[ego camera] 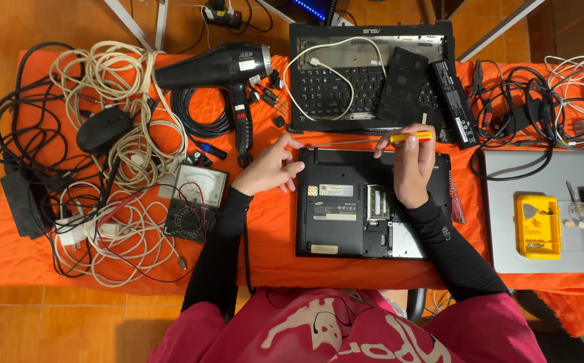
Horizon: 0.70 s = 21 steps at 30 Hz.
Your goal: The person is disassembling a laptop by removing screws from the bottom case using a screwdriver.
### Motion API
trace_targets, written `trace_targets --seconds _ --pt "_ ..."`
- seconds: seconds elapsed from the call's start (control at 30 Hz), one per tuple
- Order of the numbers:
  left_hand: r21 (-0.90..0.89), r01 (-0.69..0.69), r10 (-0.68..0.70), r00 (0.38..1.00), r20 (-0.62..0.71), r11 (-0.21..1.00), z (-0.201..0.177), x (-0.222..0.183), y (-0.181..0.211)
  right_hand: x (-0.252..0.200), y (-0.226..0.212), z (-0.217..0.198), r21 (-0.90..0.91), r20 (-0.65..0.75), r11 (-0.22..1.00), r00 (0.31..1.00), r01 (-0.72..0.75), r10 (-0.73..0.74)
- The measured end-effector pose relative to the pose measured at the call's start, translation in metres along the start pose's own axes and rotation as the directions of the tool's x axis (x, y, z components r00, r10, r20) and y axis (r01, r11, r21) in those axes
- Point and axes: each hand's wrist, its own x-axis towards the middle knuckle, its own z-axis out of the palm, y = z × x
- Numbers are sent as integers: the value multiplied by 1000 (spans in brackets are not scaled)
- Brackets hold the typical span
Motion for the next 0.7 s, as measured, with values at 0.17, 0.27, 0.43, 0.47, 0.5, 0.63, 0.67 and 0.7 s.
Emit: trace_targets --seconds 0.17,0.27,0.43,0.47,0.5,0.63,0.67,0.7 --pt "-22 9 -9 1000 0 1000 -1 0 -5 -1 -2 2 5 2 1000 1000 3 -3" --pt "-9 -21 21 1000 7 1000 -1 1 -8 0 -2 0 -4 2 1000 1000 -9 9" --pt "-33 -50 51 999 9 998 1 -2 -5 2 -1 0 -10 17 1000 1000 -4 4" --pt "-36 -51 51 999 7 998 2 -3 -2 2 -1 0 -11 19 1000 1000 -5 6" --pt "-34 6 -6 1000 -5 999 3 -4 1 2 0 0 -9 17 1000 1000 -3 3" --pt "-75 86 -88 996 -19 993 5 -1 -1 1 -1 0 -5 4 1000 1000 -3 3" --pt "-78 85 -87 996 -18 993 4 -1 -2 1 -1 0 -7 5 1000 1000 -4 4" --pt "-78 70 -71 997 -7 995 4 0 -3 1 -1 0 -10 8 1000 1000 -3 3"
